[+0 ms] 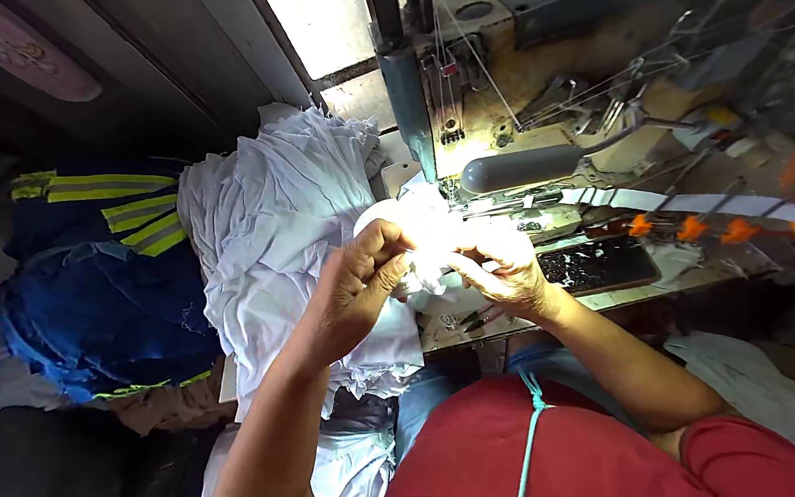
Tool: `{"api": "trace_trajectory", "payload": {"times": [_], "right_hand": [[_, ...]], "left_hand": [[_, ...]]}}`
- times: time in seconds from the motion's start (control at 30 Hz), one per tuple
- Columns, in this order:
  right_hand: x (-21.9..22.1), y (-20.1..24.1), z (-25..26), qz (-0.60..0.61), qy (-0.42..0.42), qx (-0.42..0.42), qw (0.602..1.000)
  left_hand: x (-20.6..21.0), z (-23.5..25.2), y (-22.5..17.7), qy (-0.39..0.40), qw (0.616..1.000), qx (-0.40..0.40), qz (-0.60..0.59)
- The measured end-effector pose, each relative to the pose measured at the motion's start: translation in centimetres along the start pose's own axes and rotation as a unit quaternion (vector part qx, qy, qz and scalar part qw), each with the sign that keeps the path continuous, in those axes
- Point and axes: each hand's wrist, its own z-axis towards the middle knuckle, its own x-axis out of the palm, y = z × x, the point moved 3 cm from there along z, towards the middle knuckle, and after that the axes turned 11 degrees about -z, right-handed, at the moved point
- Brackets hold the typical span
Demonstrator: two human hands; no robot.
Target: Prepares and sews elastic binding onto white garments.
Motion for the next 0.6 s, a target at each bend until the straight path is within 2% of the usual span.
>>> {"api": "trace_trajectory", "payload": {"times": [0.1, 0.17, 0.27, 0.33, 0.4, 0.47, 0.53, 0.6], "right_hand": [[-0.4, 0.4, -0.3, 0.008, 0.030, 0.002, 1.000], [-0.6, -0.2, -1.4, 0.045, 0.044, 0.051, 0.997], [-1.2, -1.5, -4.6, 0.020, 0.039, 0.150, 0.988], [-1.5, -1.6, -7.8, -0.037, 0.027, 0.158, 0.986], [-1.6, -1.8, -10.5, -0.088, 0.030, 0.138, 0.986], [-1.6, -2.2, -12.4, -0.144, 0.098, 0.117, 0.978], [-1.4, -2.5, -13.3, -0.186, 0.186, 0.085, 0.961], [-1.0, -2.4, -13.3, -0.221, 0.239, 0.060, 0.944]], "left_hand": [[0.1, -1.0, 1.8, -0.016, 0.997, -0.001, 0.071], [0.2, -2.0, 3.7, -0.045, 0.982, 0.007, 0.186], [1.6, -4.2, 7.1, -0.124, 0.910, 0.057, 0.391], [3.1, -6.5, 8.2, -0.175, 0.872, 0.093, 0.447], [4.8, -8.6, 8.1, -0.215, 0.887, 0.106, 0.394], [7.0, -9.9, 8.3, -0.191, 0.933, 0.081, 0.292], [8.9, -10.4, 9.5, -0.161, 0.955, 0.028, 0.249], [9.6, -10.2, 10.5, -0.177, 0.961, -0.051, 0.205]]}}
